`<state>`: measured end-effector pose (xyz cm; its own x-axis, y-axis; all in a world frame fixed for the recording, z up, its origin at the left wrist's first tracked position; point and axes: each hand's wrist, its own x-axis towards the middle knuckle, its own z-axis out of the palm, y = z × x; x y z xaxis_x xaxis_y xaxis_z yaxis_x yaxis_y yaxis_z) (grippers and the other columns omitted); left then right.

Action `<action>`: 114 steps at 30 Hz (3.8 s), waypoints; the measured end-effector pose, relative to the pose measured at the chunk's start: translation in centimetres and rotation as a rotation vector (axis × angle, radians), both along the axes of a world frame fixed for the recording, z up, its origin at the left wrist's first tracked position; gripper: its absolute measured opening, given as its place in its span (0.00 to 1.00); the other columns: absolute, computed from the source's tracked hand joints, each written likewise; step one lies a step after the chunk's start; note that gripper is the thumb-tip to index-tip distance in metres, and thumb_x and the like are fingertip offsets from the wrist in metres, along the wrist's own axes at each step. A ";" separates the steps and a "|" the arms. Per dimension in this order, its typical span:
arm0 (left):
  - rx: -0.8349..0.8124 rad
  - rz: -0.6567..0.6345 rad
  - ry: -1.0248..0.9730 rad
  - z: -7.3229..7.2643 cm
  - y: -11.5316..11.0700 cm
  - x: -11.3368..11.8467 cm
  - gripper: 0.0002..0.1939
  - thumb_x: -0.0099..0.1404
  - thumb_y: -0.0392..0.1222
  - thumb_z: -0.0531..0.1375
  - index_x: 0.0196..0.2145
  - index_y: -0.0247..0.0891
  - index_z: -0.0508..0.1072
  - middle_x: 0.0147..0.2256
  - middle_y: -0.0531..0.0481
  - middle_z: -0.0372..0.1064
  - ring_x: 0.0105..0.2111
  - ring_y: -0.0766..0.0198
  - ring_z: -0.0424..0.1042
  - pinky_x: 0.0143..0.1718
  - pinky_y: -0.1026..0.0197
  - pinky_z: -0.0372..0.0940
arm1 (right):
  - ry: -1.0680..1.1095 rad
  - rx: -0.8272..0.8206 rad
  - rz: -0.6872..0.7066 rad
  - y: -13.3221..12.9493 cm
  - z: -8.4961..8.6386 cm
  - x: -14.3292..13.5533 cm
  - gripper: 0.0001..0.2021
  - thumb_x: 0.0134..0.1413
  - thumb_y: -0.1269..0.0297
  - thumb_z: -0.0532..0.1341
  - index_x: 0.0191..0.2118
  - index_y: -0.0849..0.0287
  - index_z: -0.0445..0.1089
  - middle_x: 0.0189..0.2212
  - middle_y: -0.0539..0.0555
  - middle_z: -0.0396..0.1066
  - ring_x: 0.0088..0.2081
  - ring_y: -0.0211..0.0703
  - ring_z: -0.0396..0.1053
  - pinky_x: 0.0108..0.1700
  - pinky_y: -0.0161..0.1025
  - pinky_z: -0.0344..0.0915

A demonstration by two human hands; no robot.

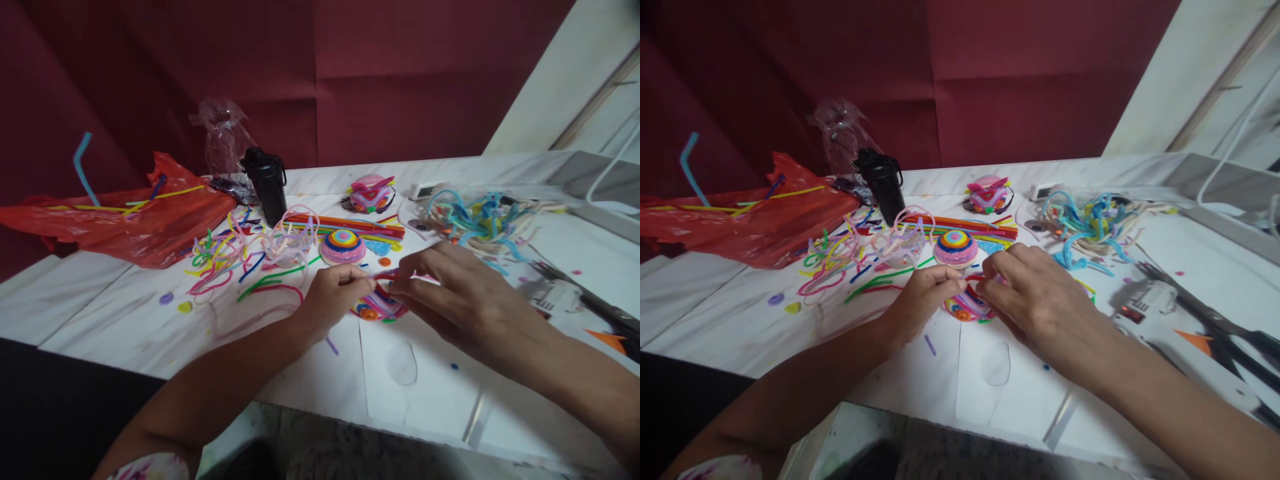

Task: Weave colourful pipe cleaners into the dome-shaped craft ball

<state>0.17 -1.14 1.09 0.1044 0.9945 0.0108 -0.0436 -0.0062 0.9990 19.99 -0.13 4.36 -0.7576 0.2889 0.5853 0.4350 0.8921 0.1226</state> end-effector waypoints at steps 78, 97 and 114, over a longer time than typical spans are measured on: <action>-0.058 -0.082 0.090 1.1 -0.6 0.2 0.08 0.47 0.43 0.63 0.23 0.35 0.72 0.19 0.56 0.64 0.21 0.72 0.61 0.24 0.68 0.56 | 0.378 -1.634 -0.067 3.5 1.7 0.0 0.26 0.29 0.58 0.77 0.33 0.57 0.65 0.22 0.48 0.75 0.25 0.39 0.69 0.30 0.35 0.62; -0.033 -0.190 0.111 0.9 -0.5 0.0 0.08 0.51 0.43 0.64 0.25 0.34 0.77 0.23 0.53 0.71 0.25 0.68 0.66 0.30 0.65 0.58 | 0.315 -1.713 -0.082 3.8 2.0 -1.2 0.25 0.25 0.59 0.78 0.28 0.57 0.64 0.21 0.46 0.73 0.25 0.39 0.71 0.29 0.35 0.63; -0.108 -0.167 0.138 0.7 -0.5 -0.2 0.12 0.53 0.46 0.64 0.30 0.33 0.78 0.23 0.52 0.70 0.23 0.69 0.65 0.24 0.67 0.58 | 0.369 -1.713 0.005 4.1 1.4 0.7 0.15 0.42 0.53 0.74 0.29 0.60 0.79 0.28 0.50 0.76 0.33 0.37 0.69 0.42 0.36 0.63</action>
<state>-0.04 -1.61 1.83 0.2606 0.9579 -0.1204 0.1021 0.0966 0.9901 20.66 3.98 5.81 -0.6694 0.7082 -0.2243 0.2181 -0.1014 -0.9707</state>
